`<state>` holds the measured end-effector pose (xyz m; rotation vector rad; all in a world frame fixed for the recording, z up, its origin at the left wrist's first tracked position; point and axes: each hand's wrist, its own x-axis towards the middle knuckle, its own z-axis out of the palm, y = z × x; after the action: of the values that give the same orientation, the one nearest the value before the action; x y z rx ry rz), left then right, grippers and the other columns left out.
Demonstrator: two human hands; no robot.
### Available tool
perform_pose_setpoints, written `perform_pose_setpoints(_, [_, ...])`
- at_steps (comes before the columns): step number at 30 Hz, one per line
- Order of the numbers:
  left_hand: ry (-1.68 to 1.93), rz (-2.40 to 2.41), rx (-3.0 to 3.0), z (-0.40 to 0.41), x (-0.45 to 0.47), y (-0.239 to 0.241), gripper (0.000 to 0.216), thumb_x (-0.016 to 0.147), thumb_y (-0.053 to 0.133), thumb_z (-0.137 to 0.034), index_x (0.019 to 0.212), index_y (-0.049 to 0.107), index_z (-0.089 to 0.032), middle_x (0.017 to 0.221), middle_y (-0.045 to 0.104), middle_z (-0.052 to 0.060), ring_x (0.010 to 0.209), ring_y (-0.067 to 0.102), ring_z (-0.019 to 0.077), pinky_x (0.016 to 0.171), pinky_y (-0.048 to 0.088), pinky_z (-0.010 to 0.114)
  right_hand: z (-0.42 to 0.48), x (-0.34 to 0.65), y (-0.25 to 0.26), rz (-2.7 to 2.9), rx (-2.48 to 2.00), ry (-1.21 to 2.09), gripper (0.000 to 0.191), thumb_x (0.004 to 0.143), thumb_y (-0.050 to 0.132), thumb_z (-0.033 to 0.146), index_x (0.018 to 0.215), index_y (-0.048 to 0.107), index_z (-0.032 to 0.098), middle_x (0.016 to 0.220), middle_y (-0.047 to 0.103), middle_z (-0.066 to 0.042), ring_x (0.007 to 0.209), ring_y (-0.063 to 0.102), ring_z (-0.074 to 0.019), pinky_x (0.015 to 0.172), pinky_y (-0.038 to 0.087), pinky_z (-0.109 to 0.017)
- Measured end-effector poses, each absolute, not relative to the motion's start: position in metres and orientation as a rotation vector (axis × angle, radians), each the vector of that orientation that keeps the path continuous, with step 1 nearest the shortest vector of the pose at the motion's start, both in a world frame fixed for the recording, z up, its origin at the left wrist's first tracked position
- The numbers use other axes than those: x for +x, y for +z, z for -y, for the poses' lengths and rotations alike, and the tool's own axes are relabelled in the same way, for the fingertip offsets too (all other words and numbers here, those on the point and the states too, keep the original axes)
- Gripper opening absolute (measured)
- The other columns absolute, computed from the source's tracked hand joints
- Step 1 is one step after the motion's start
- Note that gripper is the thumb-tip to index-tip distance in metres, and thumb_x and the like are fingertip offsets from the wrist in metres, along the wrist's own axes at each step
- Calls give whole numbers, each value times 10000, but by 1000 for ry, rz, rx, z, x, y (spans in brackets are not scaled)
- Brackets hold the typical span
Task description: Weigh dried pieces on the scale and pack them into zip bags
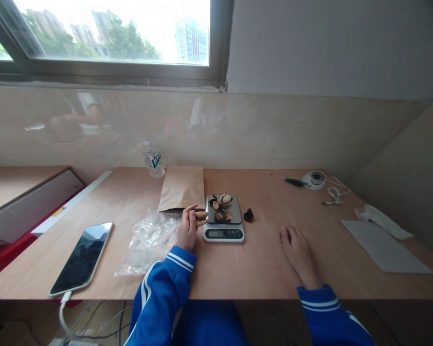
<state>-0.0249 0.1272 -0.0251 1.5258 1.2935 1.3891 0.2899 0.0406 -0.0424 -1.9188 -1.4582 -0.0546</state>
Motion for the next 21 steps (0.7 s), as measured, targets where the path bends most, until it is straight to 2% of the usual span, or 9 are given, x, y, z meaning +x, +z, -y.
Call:
perform_pose_setpoints(2, [1371, -1313, 1583, -127, -26, -25, 440, 911, 318, -492, 1165, 507, -186, 804, 646, 33, 521, 535, 85, 495, 458, 207, -40, 289, -42, 1430, -1891, -27, 582, 844, 242, 675, 708, 553, 202, 790, 609, -106, 705, 571, -209, 630, 425, -314])
perform_pose_setpoints(4, [1344, -1329, 1659, -126, -28, -24, 412, 912, 325, -474, 1155, 515, -200, 854, 664, 40, 667, 616, 128, 599, 507, 248, -46, 282, -38, 1379, -1852, 35, 555, 835, 301, 671, 697, 557, 198, 761, 610, -93, 684, 567, -196, 622, 425, -300])
perform_pose_setpoints(7, [1313, -1332, 1753, -126, -28, -24, 362, 917, 334, -436, 1127, 525, -211, 926, 673, 46, 821, 642, 160, 718, 518, 288, -69, 256, -20, 1335, -1783, 152, 530, 839, 341, 648, 711, 569, 187, 737, 616, -81, 684, 563, -187, 648, 428, -294])
perform_pose_setpoints(13, [1325, -1347, 1787, -123, -30, -22, 348, 924, 321, -422, 1094, 541, -212, 923, 680, 39, 791, 646, 148, 707, 512, 266, -118, 199, 16, 1441, -1569, 315, 503, 872, 310, 604, 891, 587, 185, 911, 621, -89, 854, 582, -199, 783, 442, -318])
perform_pose_setpoints(17, [1364, -1392, 1760, -122, -31, -20, 353, 923, 324, -422, 1087, 550, -206, 885, 680, 27, 748, 643, 142, 665, 499, 249, -104, 216, -9, 1353, -1640, 178, 467, 904, 273, 519, 873, 597, 183, 897, 584, -99, 860, 554, -211, 806, 438, -361])
perform_pose_setpoints(21, [1314, -1401, 1788, -123, -30, -20, 328, 917, 341, -404, 1080, 553, -215, 860, 679, 23, 738, 642, 147, 659, 491, 253, -77, 248, -47, 1347, -1730, 124, 341, 882, 358, 426, 836, 591, 182, 859, 546, -88, 778, 535, -202, 751, 454, -366])
